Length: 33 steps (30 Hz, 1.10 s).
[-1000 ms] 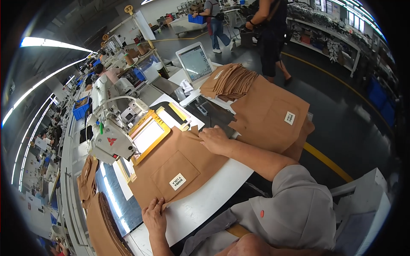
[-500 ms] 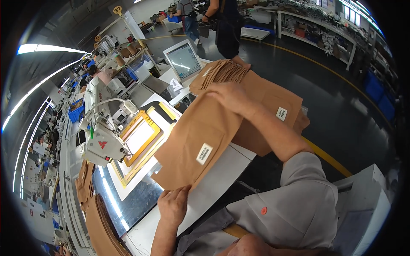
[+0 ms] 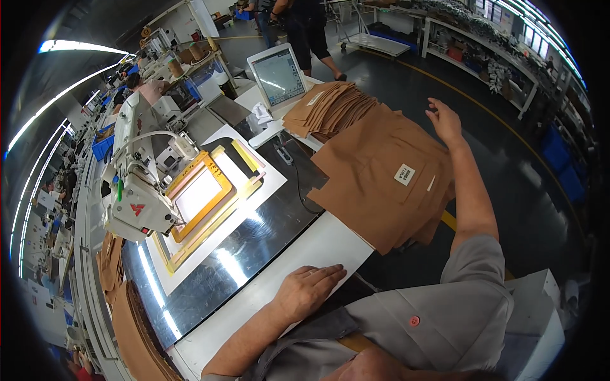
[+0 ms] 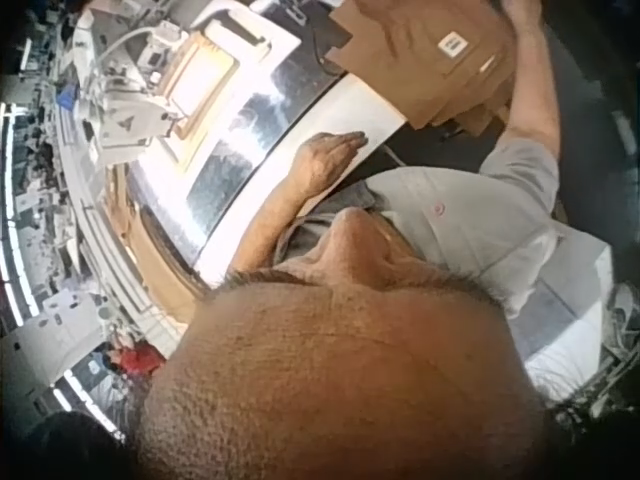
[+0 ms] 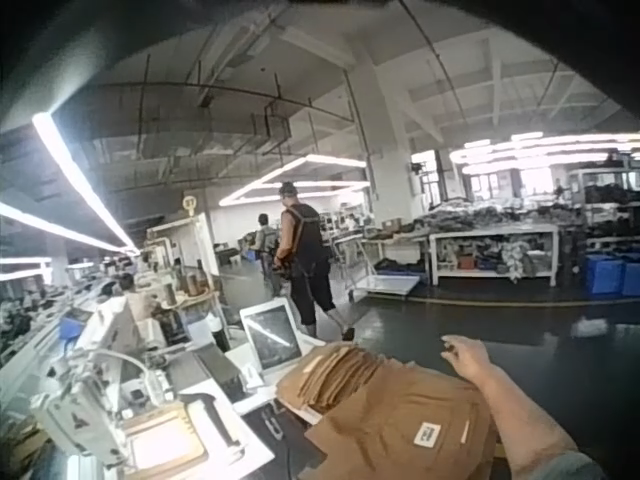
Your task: Operating an automated sewing machine to stitch patterns onto fabric panels.
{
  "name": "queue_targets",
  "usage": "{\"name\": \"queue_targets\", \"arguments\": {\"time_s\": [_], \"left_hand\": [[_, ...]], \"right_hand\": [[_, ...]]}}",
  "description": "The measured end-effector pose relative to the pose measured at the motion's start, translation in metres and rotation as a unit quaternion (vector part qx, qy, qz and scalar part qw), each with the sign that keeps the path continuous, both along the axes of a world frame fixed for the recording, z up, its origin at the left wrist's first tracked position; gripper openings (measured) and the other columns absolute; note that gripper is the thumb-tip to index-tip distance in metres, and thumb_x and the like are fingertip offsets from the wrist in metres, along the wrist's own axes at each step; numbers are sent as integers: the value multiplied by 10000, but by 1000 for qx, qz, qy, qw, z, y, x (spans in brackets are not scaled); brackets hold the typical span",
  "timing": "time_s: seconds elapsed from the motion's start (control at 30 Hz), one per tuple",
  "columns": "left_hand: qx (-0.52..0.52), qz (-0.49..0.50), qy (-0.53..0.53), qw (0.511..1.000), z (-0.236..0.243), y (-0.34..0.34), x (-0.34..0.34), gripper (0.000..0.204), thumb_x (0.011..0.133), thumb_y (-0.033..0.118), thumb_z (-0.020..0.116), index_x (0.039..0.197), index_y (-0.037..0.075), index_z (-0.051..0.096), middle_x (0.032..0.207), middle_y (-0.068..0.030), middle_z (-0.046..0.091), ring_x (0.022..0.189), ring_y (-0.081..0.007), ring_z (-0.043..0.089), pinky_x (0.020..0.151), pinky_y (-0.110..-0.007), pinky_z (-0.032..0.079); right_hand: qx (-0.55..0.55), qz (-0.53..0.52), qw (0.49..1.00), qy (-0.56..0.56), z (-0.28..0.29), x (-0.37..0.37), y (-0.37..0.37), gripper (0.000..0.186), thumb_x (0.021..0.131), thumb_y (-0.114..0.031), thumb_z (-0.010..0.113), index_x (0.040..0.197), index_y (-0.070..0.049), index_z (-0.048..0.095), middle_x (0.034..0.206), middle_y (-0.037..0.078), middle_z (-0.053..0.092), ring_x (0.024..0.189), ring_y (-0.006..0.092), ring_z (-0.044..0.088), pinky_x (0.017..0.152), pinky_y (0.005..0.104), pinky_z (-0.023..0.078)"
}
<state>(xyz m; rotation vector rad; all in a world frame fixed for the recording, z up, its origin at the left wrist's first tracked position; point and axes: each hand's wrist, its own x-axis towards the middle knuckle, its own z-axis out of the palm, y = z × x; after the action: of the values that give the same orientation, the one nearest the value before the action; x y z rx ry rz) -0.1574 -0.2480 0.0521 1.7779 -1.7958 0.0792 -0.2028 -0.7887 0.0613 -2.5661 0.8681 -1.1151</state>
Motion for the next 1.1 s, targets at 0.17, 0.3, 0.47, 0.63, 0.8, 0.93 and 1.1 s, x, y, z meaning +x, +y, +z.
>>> {"name": "queue_targets", "arguments": {"time_s": [0.17, 0.3, 0.47, 0.63, 0.8, 0.93, 1.1], "left_hand": [[23, 128, 27, 991, -7, 42, 22, 264, 851, 52, 715, 1113, 83, 714, 1127, -51, 736, 873, -212, 721, 768, -326, 558], [36, 230, 46, 972, -19, 72, 32, 230, 819, 44, 754, 1037, 114, 728, 1057, -55, 760, 877, -234, 736, 752, -340, 562], [36, 240, 47, 969, -24, 76, 22, 237, 809, 93, 786, 1039, 123, 732, 1048, -50, 761, 888, -234, 734, 752, -344, 552], [58, 174, 32, 983, -28, 64, 15, 259, 798, 136, 805, 1045, 113, 731, 1073, -51, 751, 910, -243, 726, 786, -358, 554], [57, 58, -31, 996, -25, 13, 17, 355, 769, 196, 824, 1082, 71, 713, 1220, -94, 689, 1043, -281, 693, 871, -386, 551], [51, -34, -57, 996, -25, -32, 4, 514, 769, 226, 818, 1214, 37, 644, 1317, -140, 624, 1183, -302, 630, 988, -407, 512], [80, -60, -87, 991, -37, -82, -13, 761, 730, 236, 832, 1380, 6, 512, 1431, -185, 510, 1240, -333, 584, 1015, -414, 495]], "right_hand": [[73, 134, 987, 43, -28, 18, 97, 360, 910, -197, 713, 1237, -51, 674, 1124, 132, 705, 895, 249, 695, 826, 350, 544], [-89, 196, 975, 47, -42, 26, 158, 315, 926, -240, 699, 1187, -63, 690, 1157, 126, 686, 944, 258, 698, 834, 375, 550], [50, 37, 998, 16, -48, -3, 150, 276, 941, -267, 689, 1110, -49, 696, 1096, 122, 693, 960, 275, 699, 834, 385, 547], [117, -119, 986, -19, -58, -72, 87, 276, 950, -279, 681, 1069, -31, 704, 979, 125, 723, 932, 270, 705, 809, 374, 543], [336, -126, 932, -38, -79, -99, 67, 285, 960, -289, 679, 999, -11, 727, 867, 67, 732, 756, 151, 694, 653, 296, 537], [393, -99, 913, -52, -81, -89, 70, 299, 961, -293, 687, 957, 3, 734, 818, 38, 707, 684, 100, 662, 565, 252, 513], [361, -108, 925, -54, -88, -80, 60, 337, 918, -333, 735, 903, 4, 743, 742, 46, 702, 648, 87, 658, 546, 267, 491]]}}
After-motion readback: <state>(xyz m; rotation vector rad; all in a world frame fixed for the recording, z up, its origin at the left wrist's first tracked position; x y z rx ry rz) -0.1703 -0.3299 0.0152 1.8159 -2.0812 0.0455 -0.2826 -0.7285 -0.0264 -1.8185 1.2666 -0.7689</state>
